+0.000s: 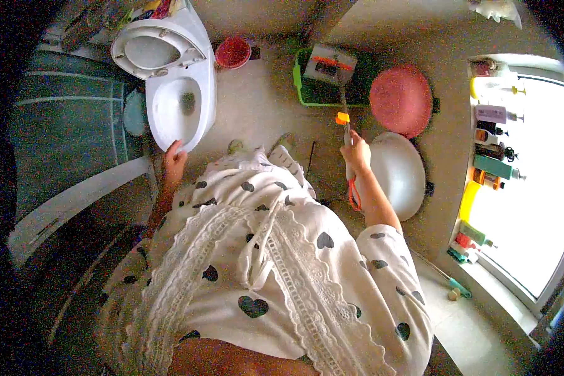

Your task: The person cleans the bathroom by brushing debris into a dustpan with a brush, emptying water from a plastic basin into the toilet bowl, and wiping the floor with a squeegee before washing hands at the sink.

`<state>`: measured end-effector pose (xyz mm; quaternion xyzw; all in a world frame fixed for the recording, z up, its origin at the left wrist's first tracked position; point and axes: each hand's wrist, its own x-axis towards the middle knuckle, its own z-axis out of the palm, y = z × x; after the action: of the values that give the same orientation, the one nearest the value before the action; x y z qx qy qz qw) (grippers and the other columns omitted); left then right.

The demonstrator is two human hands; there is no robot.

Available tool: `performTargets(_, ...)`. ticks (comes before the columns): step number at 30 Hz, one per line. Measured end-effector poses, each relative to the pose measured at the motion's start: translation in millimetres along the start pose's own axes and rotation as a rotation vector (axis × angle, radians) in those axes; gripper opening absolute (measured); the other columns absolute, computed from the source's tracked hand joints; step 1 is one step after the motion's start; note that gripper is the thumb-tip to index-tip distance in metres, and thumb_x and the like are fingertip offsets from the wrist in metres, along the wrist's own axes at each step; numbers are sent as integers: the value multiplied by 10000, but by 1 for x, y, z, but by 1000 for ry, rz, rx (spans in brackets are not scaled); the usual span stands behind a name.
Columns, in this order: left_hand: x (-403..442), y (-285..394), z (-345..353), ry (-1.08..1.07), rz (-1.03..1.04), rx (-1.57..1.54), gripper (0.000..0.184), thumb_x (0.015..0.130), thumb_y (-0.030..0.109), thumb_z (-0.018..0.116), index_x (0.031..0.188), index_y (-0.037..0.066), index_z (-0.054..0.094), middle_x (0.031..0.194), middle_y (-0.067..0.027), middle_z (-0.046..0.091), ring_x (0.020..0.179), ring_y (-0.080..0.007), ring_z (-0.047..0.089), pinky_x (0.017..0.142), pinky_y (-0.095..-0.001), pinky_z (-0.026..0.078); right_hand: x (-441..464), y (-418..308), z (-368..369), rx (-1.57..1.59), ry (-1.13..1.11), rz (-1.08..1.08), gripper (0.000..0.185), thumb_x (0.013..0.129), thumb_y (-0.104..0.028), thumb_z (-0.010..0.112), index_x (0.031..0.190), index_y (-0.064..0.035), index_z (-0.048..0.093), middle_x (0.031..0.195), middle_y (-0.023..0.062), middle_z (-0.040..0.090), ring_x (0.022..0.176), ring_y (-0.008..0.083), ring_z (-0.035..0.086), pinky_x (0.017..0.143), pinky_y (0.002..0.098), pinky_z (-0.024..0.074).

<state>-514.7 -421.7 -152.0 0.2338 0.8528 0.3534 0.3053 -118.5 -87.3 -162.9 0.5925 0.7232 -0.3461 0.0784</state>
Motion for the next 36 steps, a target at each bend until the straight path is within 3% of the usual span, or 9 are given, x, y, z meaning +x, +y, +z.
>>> performTargets(3, 8, -6, 8, 15, 38, -62, 344, 789, 43, 552, 1132, 45, 518, 1172, -116, 501, 883, -177, 568, 772, -260, 451, -28, -3, 6, 12, -31, 123, 607, 599, -168, 625, 1189, -122, 492, 904, 183, 613, 823, 312, 604, 721, 368, 469)
performTargets(6, 12, -17, 6, 5, 46, -19, 352, 782, 37, 556, 1132, 56, 524, 1164, -114, 507, 868, -176, 576, 766, -251, 451, -48, -1, 13, 72, -11, 109, 599, 637, -183, 618, 1216, -146, 468, 829, 169, 630, 764, 291, 622, 682, 361, 490)
performTargets(13, 5, -30, 5, 4, 54, 32, 357, 778, 44, 550, 1133, 67, 527, 1100, -102, 558, 864, -171, 588, 764, -251, 450, -64, 3, 22, 45, 31, 90, 561, 636, -168, 586, 1185, -102, 489, 844, 192, 615, 788, 324, 607, 697, 369, 478)
performTargets(19, 0, -31, 8, 31, 30, 18, 349, 779, 59, 547, 1127, 63, 529, 1087, -101, 566, 864, -177, 588, 763, -265, 452, -78, 20, 27, -23, 55, 80, 466, 655, -187, 619, 1094, -65, 517, 826, 157, 625, 762, 311, 611, 690, 371, 477)
performTargets(22, 0, -34, 6, 23, 37, 24, 354, 777, 60, 549, 1130, 56, 524, 1091, -105, 564, 871, -182, 589, 766, -271, 453, -94, 22, 34, -22, 145, 78, 350, 645, -168, 591, 962, -21, 567, 758, 179, 612, 716, 325, 606, 670, 380, 476)
performTargets(28, -2, -18, -1, -56, 13, 100, 361, 785, 47, 535, 1145, 48, 507, 1165, -139, 513, 882, -196, 587, 780, -278, 453, -108, 49, 71, 66, 198, 12, 416, 661, -162, 617, 1036, -15, 510, 740, 172, 596, 707, 321, 605, 659, 381, 469)
performTargets(32, 6, -35, 6, -86, 70, 8, 372, 793, 39, 524, 1163, 55, 492, 1210, -158, 472, 902, -206, 584, 785, -285, 454, -83, 62, 103, 255, 121, 53, 363, 710, -92, 561, 1055, -31, 468, 684, 165, 573, 500, 293, 584, 457, 366, 463)
performTargets(36, 6, -36, 10, -72, 68, -13, 382, 786, 10, 534, 1165, 28, 491, 1239, -140, 444, 902, -142, 543, 712, -230, 451, -62, 54, 108, -15, 34, 144, 362, 721, -98, 524, 1048, -63, 371, 756, 222, 581, 676, 398, 574, 594, 465, 462)
